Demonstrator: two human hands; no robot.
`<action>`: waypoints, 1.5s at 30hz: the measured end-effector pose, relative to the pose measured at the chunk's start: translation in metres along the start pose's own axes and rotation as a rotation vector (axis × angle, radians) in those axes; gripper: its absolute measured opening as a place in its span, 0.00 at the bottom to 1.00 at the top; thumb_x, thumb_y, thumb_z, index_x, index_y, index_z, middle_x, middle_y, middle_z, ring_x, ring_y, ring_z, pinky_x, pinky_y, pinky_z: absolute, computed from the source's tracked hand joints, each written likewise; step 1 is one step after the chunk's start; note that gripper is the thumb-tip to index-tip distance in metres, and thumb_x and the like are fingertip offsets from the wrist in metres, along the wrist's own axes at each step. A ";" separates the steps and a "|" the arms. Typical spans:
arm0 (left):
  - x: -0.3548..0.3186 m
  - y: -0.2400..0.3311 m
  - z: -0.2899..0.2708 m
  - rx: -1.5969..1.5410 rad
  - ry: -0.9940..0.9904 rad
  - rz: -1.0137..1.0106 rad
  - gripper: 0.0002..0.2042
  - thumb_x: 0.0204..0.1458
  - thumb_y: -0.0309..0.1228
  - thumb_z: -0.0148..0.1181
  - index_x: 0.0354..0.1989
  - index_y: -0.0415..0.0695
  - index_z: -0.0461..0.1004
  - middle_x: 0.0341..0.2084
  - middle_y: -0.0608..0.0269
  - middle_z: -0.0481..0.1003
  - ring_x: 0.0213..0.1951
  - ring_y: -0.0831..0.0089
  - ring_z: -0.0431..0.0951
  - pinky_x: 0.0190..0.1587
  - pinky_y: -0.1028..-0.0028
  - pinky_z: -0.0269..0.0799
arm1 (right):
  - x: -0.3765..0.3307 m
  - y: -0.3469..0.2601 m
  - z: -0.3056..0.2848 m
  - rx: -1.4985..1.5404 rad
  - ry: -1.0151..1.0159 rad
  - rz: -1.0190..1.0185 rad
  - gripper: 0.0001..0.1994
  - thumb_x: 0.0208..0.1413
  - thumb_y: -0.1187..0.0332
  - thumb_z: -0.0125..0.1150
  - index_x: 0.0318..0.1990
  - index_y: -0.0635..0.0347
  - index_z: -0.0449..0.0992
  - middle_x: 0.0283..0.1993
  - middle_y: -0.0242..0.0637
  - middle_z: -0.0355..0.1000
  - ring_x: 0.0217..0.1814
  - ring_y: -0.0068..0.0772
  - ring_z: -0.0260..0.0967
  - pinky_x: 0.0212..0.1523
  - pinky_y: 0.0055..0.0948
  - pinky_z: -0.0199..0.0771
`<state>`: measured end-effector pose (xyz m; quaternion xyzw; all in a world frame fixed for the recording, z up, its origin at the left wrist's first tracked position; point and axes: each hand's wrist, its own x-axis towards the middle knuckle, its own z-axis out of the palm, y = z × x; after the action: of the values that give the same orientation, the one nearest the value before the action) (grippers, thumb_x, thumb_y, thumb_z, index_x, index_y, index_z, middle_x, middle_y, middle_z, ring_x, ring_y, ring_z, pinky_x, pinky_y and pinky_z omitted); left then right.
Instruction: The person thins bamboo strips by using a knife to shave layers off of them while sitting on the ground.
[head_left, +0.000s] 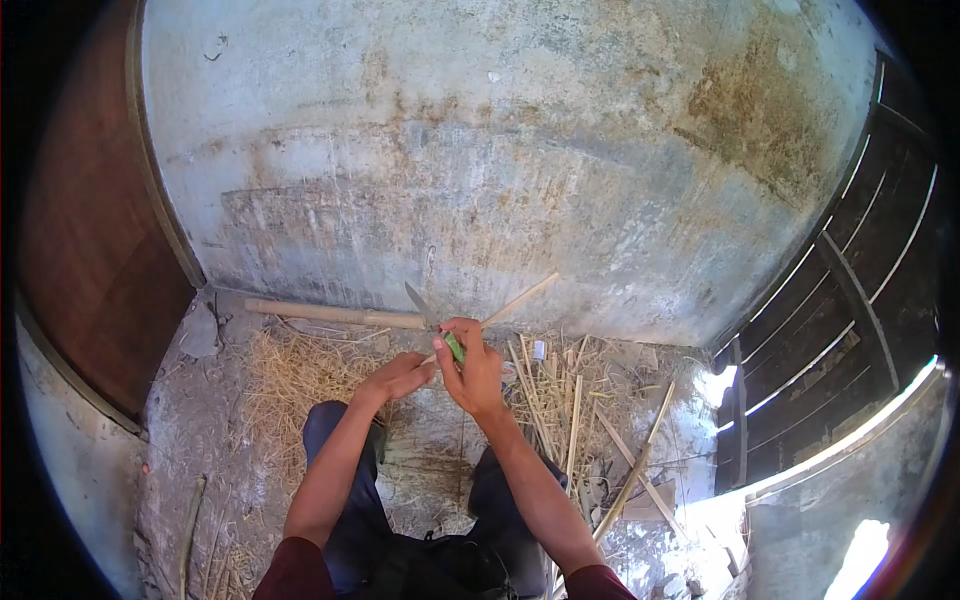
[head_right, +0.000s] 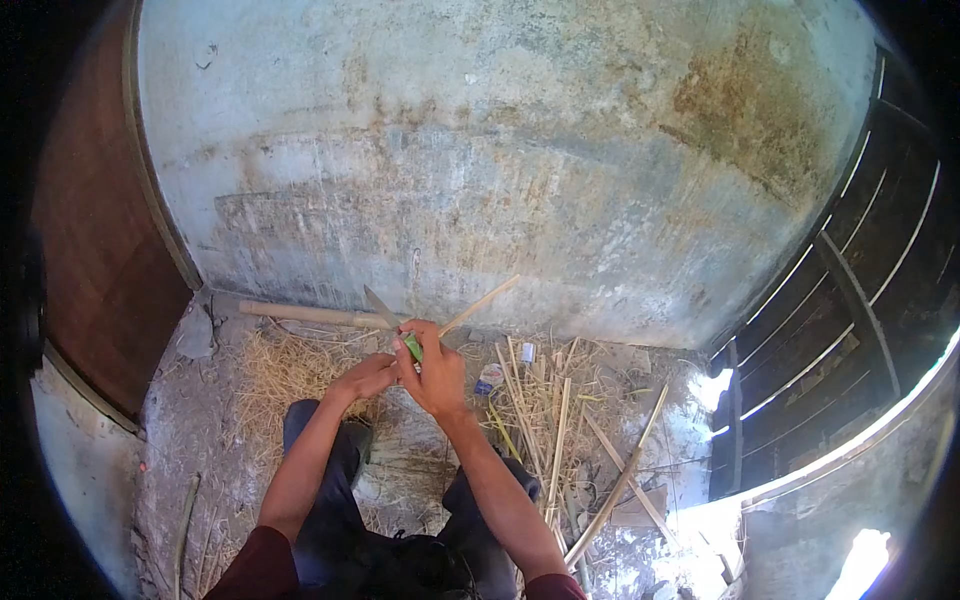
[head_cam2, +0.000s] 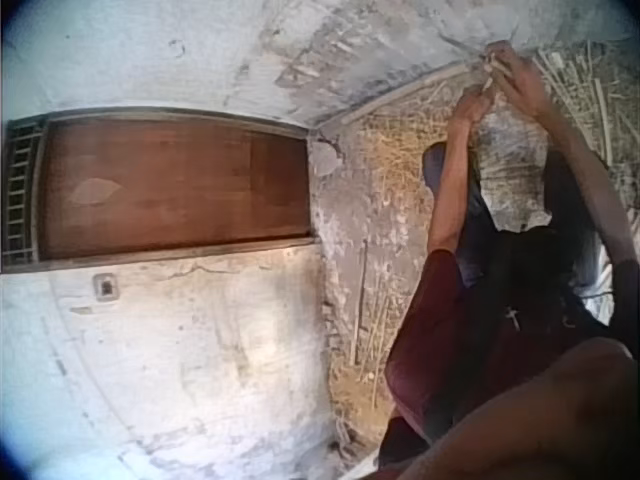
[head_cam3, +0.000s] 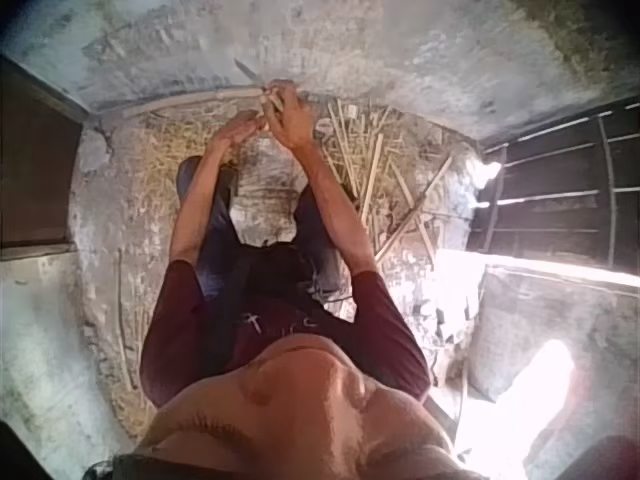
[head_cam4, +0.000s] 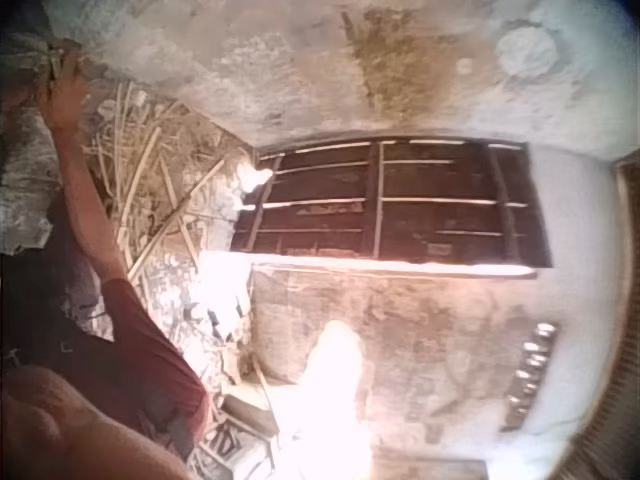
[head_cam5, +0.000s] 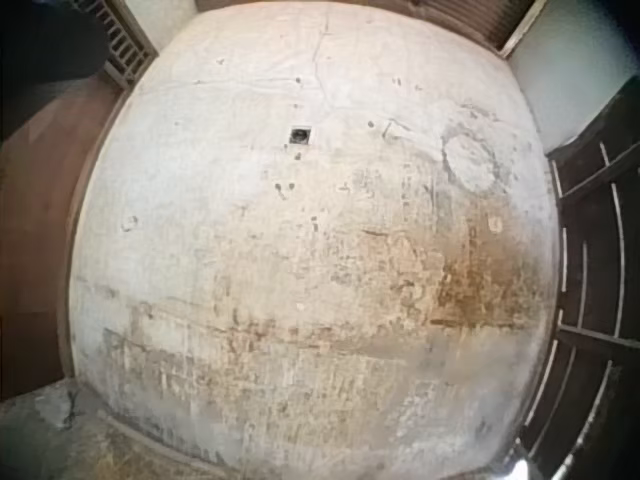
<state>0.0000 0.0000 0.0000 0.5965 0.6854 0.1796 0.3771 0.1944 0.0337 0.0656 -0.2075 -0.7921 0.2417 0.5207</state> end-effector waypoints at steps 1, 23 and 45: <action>0.002 -0.003 0.002 -0.005 0.017 0.019 0.34 0.70 0.59 0.42 0.50 0.36 0.80 0.46 0.43 0.83 0.49 0.49 0.82 0.54 0.55 0.74 | 0.001 0.000 0.000 0.005 0.005 -0.003 0.14 0.70 0.71 0.64 0.57 0.59 0.69 0.36 0.49 0.81 0.31 0.44 0.81 0.32 0.36 0.77; -0.008 0.012 0.004 -0.053 0.047 0.021 0.22 0.62 0.50 0.48 0.33 0.41 0.76 0.28 0.55 0.76 0.34 0.59 0.77 0.41 0.58 0.70 | -0.001 -0.003 -0.014 0.020 0.005 0.057 0.13 0.70 0.72 0.63 0.56 0.61 0.69 0.33 0.45 0.79 0.26 0.37 0.74 0.30 0.34 0.72; -0.016 0.018 0.011 -0.151 0.410 0.235 0.24 0.71 0.52 0.48 0.43 0.40 0.74 0.25 0.50 0.76 0.31 0.53 0.78 0.38 0.53 0.71 | -0.004 0.009 -0.036 0.007 0.142 0.127 0.13 0.69 0.68 0.65 0.55 0.60 0.72 0.34 0.47 0.79 0.32 0.42 0.81 0.33 0.37 0.77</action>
<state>0.0206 -0.0131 0.0098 0.5933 0.6583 0.3898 0.2503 0.2303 0.0440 0.0697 -0.2720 -0.7376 0.2614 0.5600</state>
